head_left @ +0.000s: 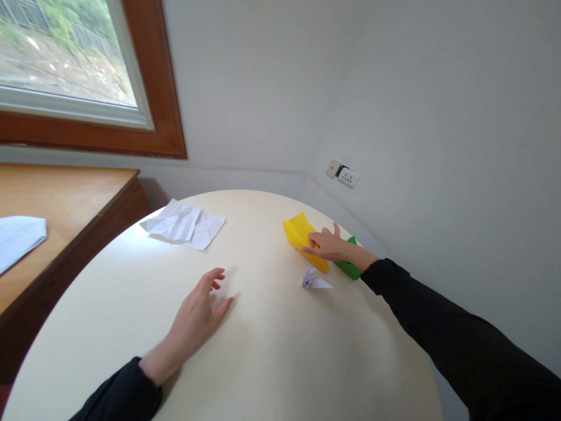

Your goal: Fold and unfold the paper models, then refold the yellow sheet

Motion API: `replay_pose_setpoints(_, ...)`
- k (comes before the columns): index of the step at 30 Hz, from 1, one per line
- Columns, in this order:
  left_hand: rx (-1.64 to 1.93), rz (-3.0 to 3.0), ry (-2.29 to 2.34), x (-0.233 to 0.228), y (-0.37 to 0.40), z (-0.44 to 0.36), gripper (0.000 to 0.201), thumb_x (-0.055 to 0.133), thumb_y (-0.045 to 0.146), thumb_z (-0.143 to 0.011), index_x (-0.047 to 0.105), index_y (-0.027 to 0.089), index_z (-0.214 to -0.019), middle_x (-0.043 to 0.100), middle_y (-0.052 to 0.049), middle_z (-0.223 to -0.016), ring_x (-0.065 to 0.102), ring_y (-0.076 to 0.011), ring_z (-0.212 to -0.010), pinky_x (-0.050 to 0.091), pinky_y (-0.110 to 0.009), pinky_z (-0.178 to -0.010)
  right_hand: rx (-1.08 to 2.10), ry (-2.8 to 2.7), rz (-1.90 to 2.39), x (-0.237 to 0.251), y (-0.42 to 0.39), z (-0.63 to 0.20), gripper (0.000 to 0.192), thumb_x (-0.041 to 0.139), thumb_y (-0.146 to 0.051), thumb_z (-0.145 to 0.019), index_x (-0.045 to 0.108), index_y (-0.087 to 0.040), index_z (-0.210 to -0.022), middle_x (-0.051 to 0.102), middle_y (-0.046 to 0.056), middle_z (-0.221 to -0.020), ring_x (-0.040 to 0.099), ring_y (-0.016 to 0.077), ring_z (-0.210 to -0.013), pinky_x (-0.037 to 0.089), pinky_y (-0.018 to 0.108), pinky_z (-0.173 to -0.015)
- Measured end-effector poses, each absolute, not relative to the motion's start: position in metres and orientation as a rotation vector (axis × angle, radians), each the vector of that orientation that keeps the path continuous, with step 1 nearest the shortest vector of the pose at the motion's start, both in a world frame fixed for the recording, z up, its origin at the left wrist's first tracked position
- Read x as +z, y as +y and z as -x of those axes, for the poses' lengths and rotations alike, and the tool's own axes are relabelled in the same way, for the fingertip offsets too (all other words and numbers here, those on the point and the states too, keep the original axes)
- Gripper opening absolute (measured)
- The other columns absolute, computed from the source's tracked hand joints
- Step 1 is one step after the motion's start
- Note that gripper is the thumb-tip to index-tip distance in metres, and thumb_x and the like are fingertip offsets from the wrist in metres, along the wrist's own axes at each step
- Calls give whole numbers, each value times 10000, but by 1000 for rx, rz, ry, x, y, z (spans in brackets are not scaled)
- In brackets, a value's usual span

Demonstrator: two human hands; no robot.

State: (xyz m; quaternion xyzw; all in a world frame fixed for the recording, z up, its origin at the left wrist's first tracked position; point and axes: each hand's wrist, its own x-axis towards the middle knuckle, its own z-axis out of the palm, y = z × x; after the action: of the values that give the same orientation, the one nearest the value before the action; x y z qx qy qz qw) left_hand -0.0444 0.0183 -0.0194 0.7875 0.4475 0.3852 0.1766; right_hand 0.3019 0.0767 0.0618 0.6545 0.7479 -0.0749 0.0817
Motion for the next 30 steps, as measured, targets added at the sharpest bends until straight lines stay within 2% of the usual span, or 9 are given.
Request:
replay_pose_setpoints(6,1082,-2224,1275,-20,19,45,409,522,347,-809,370,227,-1169,605,-67,-998,629,-180,-791,544,-347,-683,-235,2255,-1949,64,74,-303,470,291,-650,-824,463,-219,-749,621,69,-885,478,297,-972,-9,673,-985)
replay_pose_setpoints(11,1092,-2195,1275,-22,19,45,403,523,354,-805,387,222,-1161,605,-67,-992,629,-182,-796,542,-346,-691,-177,2268,-1998,89,70,-299,472,290,-659,-814,465,-223,-770,618,75,-897,475,306,-1006,9,661,-996)
replay_pose_setpoints(16,1087,-2175,1335,-20,23,47,401,503,355,-816,397,192,-1166,609,-88,-984,633,-208,-849,532,-382,-748,53,2374,-2037,122,58,-285,433,318,-612,-829,497,-218,-846,617,80,-906,494,295,-983,4,651,-1007)
replay_pose_setpoints(20,1030,-2265,1392,-9,23,53,432,442,363,-862,367,170,-1241,575,-140,-1143,583,-248,-1056,480,-430,-885,400,2594,-1986,131,35,-257,424,354,-567,-841,543,-211,-973,595,106,-1059,481,313,-1046,-14,635,-1018)
replay_pose_setpoints(22,907,-2415,1371,-2,18,58,514,417,396,-882,294,174,-1329,490,-164,-1295,485,-271,-1200,398,-478,-985,489,2719,-1904,126,18,-240,477,386,-553,-840,523,-197,-1128,518,143,-1236,422,340,-1157,-24,617,-1033)
replay_pose_setpoints(25,649,-2704,1257,8,6,67,652,411,460,-882,163,195,-1424,306,-165,-1459,257,-305,-1354,194,-560,-1081,340,2884,-1679,104,-12,-215,619,400,-541,-847,352,-207,-1367,313,132,-1450,188,337,-1352,19,562,-1076)
replay_pose_setpoints(27,492,-2831,1168,14,-5,73,696,399,485,-884,89,223,-1450,223,-139,-1500,163,-303,-1384,124,-569,-1092,165,2948,-1525,83,-29,-201,684,418,-558,-840,258,-241,-1425,203,96,-1509,79,313,-1391,44,535,-1094)
replay_pose_setpoints(30,327,-2903,1093,17,-19,80,721,379,508,-887,22,249,-1458,157,-104,-1521,114,-297,-1393,98,-555,-1098,-70,2972,-1373,45,-45,-189,714,456,-534,-836,211,-247,-1443,155,89,-1524,55,311,-1397,54,542,-1099)
